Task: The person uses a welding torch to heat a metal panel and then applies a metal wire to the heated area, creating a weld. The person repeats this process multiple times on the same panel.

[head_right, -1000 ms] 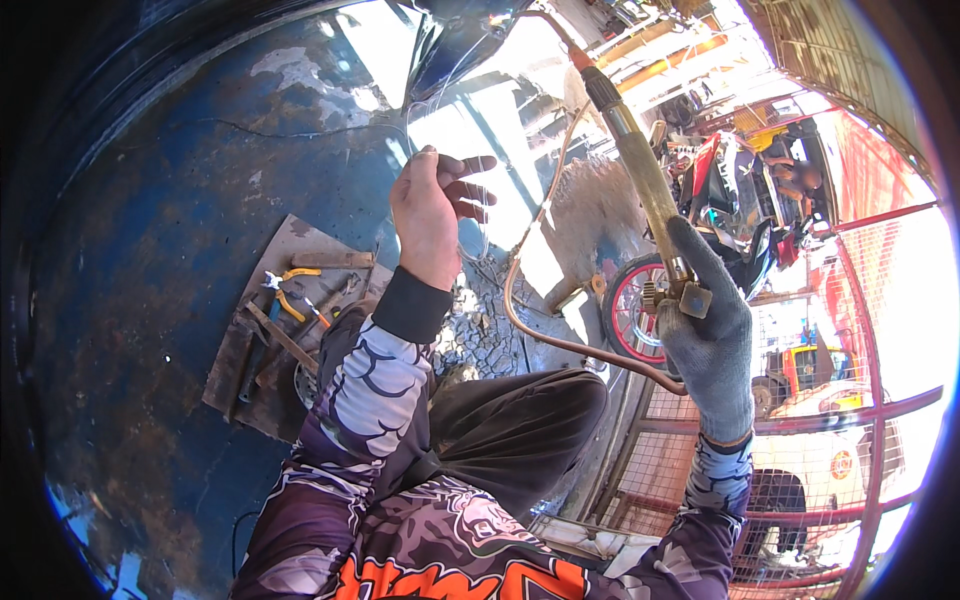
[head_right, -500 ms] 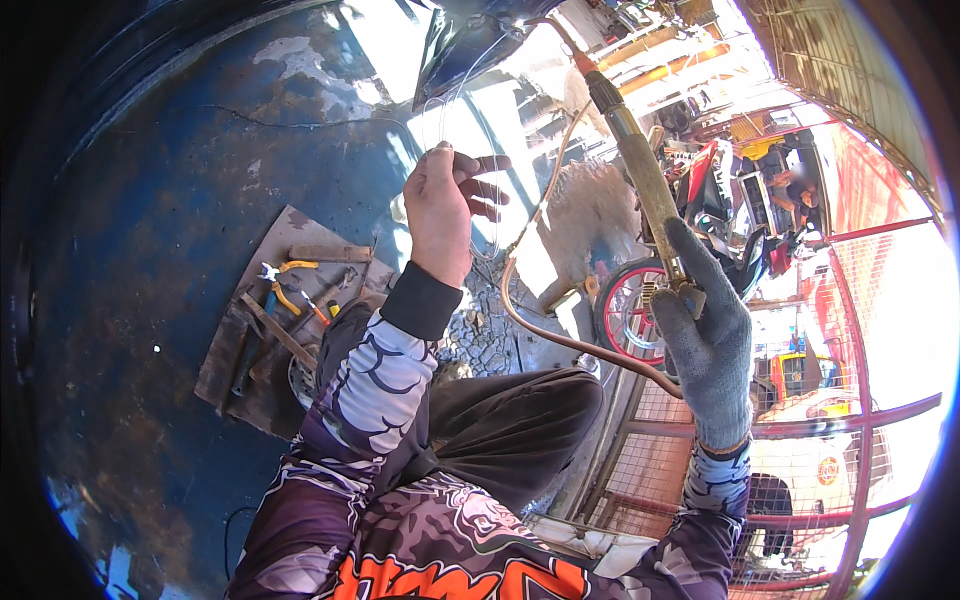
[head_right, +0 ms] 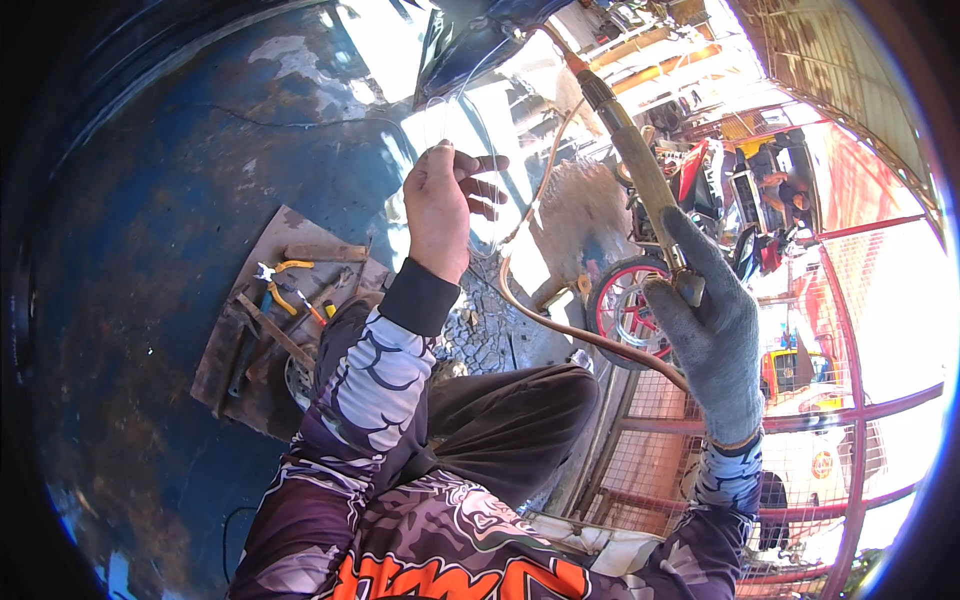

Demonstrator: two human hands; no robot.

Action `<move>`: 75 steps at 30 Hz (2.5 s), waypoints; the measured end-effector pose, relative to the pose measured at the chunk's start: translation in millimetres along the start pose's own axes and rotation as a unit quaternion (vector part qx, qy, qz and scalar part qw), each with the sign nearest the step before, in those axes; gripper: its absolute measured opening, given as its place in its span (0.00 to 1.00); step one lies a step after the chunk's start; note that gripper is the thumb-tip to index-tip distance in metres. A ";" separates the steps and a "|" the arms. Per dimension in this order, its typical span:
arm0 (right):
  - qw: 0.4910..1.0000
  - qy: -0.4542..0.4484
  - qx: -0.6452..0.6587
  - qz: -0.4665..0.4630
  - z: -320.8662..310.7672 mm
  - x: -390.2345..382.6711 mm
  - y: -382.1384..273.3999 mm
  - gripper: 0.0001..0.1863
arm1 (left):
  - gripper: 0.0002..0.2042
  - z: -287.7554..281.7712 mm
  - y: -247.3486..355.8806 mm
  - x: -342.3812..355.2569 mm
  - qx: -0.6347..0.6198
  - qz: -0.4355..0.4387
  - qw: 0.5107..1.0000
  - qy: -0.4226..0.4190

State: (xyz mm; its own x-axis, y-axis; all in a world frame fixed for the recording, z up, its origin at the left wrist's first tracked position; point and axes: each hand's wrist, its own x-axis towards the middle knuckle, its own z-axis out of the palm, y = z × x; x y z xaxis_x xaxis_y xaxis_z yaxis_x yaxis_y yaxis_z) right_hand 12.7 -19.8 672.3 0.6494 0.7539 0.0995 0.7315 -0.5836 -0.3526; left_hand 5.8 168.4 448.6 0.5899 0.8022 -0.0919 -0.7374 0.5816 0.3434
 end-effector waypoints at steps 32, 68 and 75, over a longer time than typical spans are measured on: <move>0.998 -0.003 -0.051 -0.022 -10.5 -7.8 -11.2 0.32 | 0.14 1.9 0.3 3.3 0.018 0.012 1.000 -0.005; 0.998 0.007 -0.062 -0.031 -12.7 -4.4 -15.6 0.33 | 0.14 2.2 -0.9 4.9 0.018 0.012 1.000 -0.010; 0.997 0.006 -0.076 0.000 -14.6 -5.7 -20.1 0.32 | 0.14 2.0 -1.1 4.9 0.021 0.008 1.000 -0.011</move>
State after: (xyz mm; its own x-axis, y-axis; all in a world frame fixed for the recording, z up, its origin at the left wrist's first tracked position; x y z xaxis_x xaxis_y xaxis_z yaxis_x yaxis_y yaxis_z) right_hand -2.6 -16.8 692.4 0.6507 0.7512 0.1106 0.7543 -0.6228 -0.2077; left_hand 10.2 171.4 449.6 0.5857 0.8078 -0.0659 -0.7325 0.5624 0.3835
